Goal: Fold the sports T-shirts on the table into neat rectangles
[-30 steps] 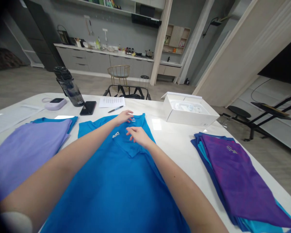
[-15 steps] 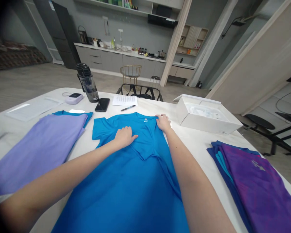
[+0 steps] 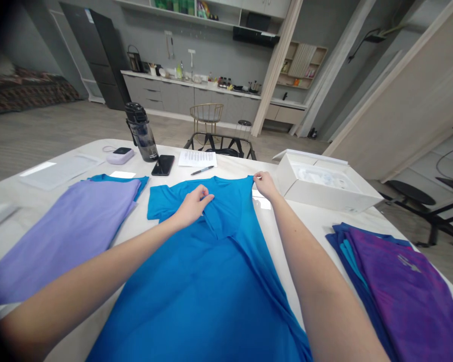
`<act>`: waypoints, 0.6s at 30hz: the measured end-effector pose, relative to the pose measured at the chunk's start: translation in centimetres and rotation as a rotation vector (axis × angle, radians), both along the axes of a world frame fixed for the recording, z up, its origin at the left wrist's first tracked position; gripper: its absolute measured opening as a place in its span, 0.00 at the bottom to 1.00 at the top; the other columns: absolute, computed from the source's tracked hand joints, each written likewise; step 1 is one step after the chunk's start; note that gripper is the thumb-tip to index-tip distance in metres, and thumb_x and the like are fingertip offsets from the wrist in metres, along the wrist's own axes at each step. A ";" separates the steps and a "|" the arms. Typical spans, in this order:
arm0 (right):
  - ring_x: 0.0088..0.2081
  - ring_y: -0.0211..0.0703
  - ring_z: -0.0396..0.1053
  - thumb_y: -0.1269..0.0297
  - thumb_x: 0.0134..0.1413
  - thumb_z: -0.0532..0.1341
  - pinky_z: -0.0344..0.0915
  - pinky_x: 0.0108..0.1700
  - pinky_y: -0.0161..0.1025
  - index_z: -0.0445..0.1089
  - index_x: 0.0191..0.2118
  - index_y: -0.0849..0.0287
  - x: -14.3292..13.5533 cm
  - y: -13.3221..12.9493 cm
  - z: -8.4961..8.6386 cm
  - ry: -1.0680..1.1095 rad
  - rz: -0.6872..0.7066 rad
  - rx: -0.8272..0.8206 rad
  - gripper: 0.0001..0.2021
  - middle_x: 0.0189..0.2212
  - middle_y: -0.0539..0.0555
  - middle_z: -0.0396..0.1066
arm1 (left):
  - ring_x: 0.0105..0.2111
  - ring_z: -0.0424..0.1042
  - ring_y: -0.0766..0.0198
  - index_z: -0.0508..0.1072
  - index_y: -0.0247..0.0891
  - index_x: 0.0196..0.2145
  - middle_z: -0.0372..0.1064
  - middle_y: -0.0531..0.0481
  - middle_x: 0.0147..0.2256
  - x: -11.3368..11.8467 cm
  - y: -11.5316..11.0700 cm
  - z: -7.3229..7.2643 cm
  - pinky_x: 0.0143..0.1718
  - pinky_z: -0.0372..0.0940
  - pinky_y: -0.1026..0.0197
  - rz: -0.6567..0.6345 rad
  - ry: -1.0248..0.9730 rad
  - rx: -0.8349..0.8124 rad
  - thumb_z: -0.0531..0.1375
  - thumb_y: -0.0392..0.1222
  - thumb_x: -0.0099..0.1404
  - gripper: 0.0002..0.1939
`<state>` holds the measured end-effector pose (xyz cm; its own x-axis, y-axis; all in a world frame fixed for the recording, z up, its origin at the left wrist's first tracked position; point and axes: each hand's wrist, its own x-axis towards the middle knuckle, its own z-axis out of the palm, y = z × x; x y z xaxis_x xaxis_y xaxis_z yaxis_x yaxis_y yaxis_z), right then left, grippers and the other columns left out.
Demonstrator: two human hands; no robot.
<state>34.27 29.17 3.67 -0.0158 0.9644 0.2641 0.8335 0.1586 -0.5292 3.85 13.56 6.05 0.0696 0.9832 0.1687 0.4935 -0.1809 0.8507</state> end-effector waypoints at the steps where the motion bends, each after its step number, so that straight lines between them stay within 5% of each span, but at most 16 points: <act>1: 0.43 0.47 0.69 0.63 0.60 0.56 0.65 0.52 0.44 0.74 0.41 0.61 -0.1 0.2 0.6 -0.029 -0.006 -0.022 0.11 0.45 0.59 0.71 | 0.22 0.61 0.66 0.66 0.42 0.35 0.60 0.60 0.21 -0.3 0.6 0.6 0.27 0.53 0.63 0.027 -0.055 0.000 0.59 0.46 0.69 0.08; 5: 0.44 0.48 0.69 0.65 0.61 0.57 0.65 0.52 0.43 0.74 0.41 0.61 -1.5 0.9 1.4 -0.157 -0.025 -0.068 0.10 0.45 0.60 0.71 | 0.23 0.63 0.67 0.69 0.41 0.36 0.65 0.57 0.26 -2.2 3.9 0.8 0.27 0.55 0.64 0.139 -0.082 -0.070 0.62 0.46 0.66 0.08; 9: 0.48 0.54 0.68 0.66 0.61 0.57 0.64 0.52 0.49 0.75 0.43 0.60 -3.5 0.5 -0.5 -0.205 -0.090 -0.098 0.10 0.48 0.63 0.69 | 0.34 0.71 0.61 0.72 0.38 0.42 0.72 0.48 0.35 -4.1 6.2 -2.1 0.36 0.63 0.61 0.188 0.168 -0.147 0.63 0.40 0.66 0.07; 14: 0.54 0.59 0.65 0.59 0.65 0.54 0.65 0.51 0.55 0.68 0.56 0.54 -5.4 -2.0 -3.2 -0.237 -0.235 -0.051 0.17 0.54 0.63 0.65 | 0.55 0.68 0.50 0.67 0.36 0.59 0.68 0.36 0.56 -3.9 4.1 -4.6 0.56 0.63 0.49 0.137 0.607 0.233 0.55 0.38 0.72 0.19; 18: 0.57 0.59 0.63 0.54 0.69 0.50 0.62 0.56 0.55 0.67 0.59 0.55 -5.7 -4.7 -3.6 -0.257 -0.093 0.114 0.20 0.57 0.64 0.66 | 0.65 0.59 0.51 0.68 0.41 0.61 0.60 0.40 0.65 -2.6 1.0 -5.0 0.68 0.49 0.44 -0.117 0.766 0.366 0.49 0.46 0.76 0.20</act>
